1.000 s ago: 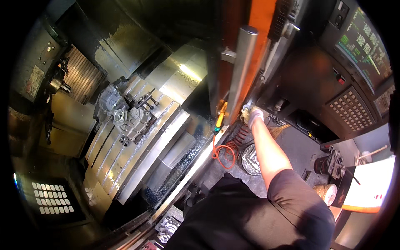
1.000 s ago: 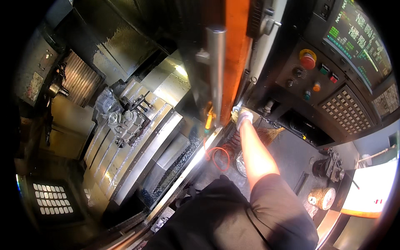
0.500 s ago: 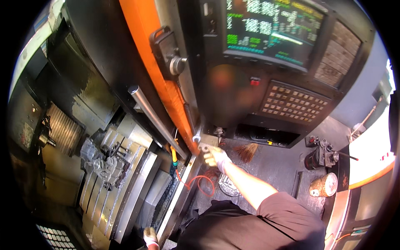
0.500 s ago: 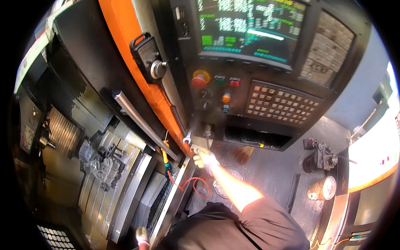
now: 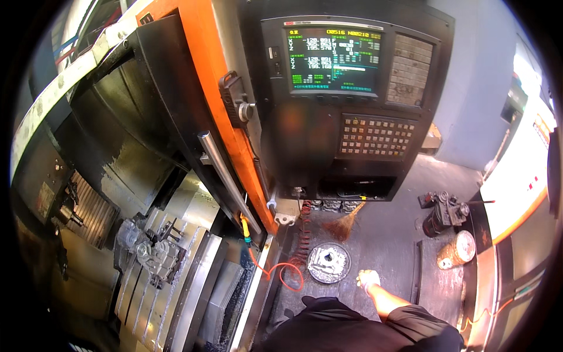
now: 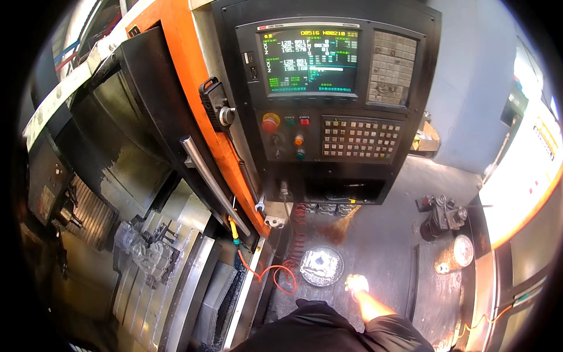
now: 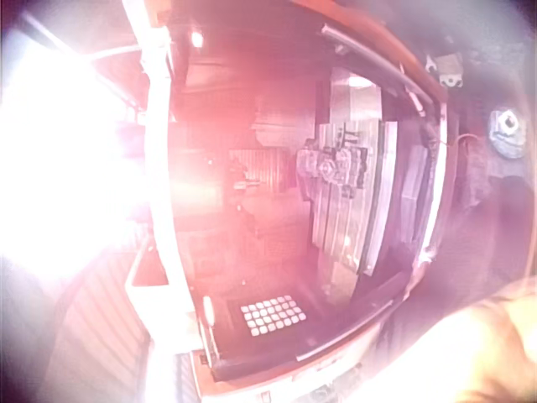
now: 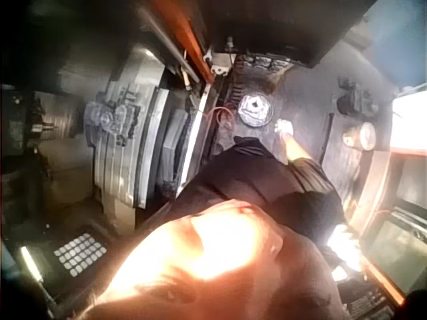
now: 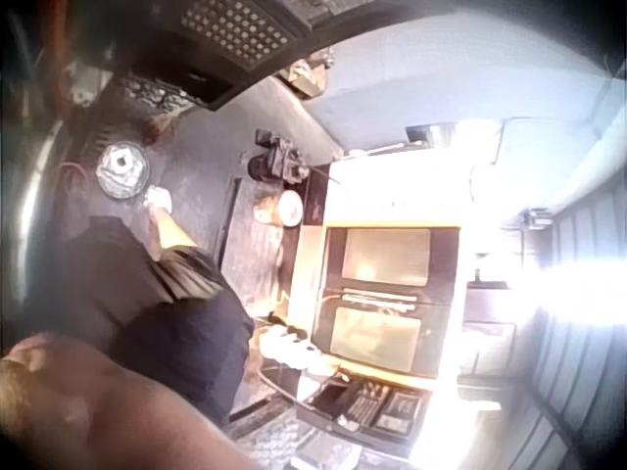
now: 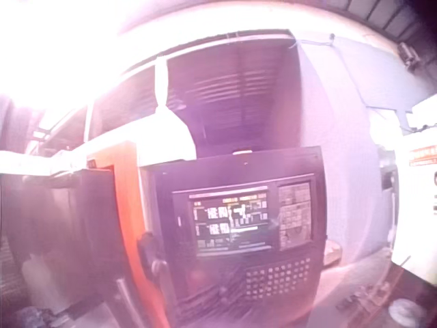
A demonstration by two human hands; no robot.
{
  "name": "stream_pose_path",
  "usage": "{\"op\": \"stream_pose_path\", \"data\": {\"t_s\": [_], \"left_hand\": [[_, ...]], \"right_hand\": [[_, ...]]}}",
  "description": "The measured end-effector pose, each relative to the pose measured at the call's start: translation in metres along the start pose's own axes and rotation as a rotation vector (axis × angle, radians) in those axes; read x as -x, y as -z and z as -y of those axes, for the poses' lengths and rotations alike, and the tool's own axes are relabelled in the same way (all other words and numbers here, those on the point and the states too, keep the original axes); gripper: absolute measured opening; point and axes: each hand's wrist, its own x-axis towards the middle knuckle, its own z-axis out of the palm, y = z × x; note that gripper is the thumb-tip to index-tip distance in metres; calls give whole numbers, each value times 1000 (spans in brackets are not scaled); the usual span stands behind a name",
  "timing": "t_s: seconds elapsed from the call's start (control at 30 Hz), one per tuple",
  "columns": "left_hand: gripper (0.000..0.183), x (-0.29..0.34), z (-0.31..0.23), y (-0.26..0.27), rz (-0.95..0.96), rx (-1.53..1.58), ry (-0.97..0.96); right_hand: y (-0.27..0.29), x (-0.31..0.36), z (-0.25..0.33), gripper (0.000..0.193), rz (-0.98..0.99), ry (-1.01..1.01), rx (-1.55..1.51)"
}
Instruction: The person uses a wrench to loosen and remove clamps holding a metal casting on a CNC machine bed, lifts the part to move it, sprays it with an air nozzle, and repositions the casting before using the CNC control panel.
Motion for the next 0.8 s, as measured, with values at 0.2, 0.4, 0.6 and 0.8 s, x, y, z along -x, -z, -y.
{"op": "stream_pose_path", "data": {"t_s": [0.2,0.4,0.6,0.8], "left_hand": [[36,15,26,-29,165,42,163],[35,-3,23,-35,139,167,110],[34,-31,-12,-23,42,455,-119],[35,-38,-3,-29,-7,366,-44]], "right_hand": [[32,35,2,37,-48,273,-48],[94,105,175,35,-331,757,-79],[160,132,323,33,-557,1099,-165],[198,158,424,23,-584,1341,-103]]}}
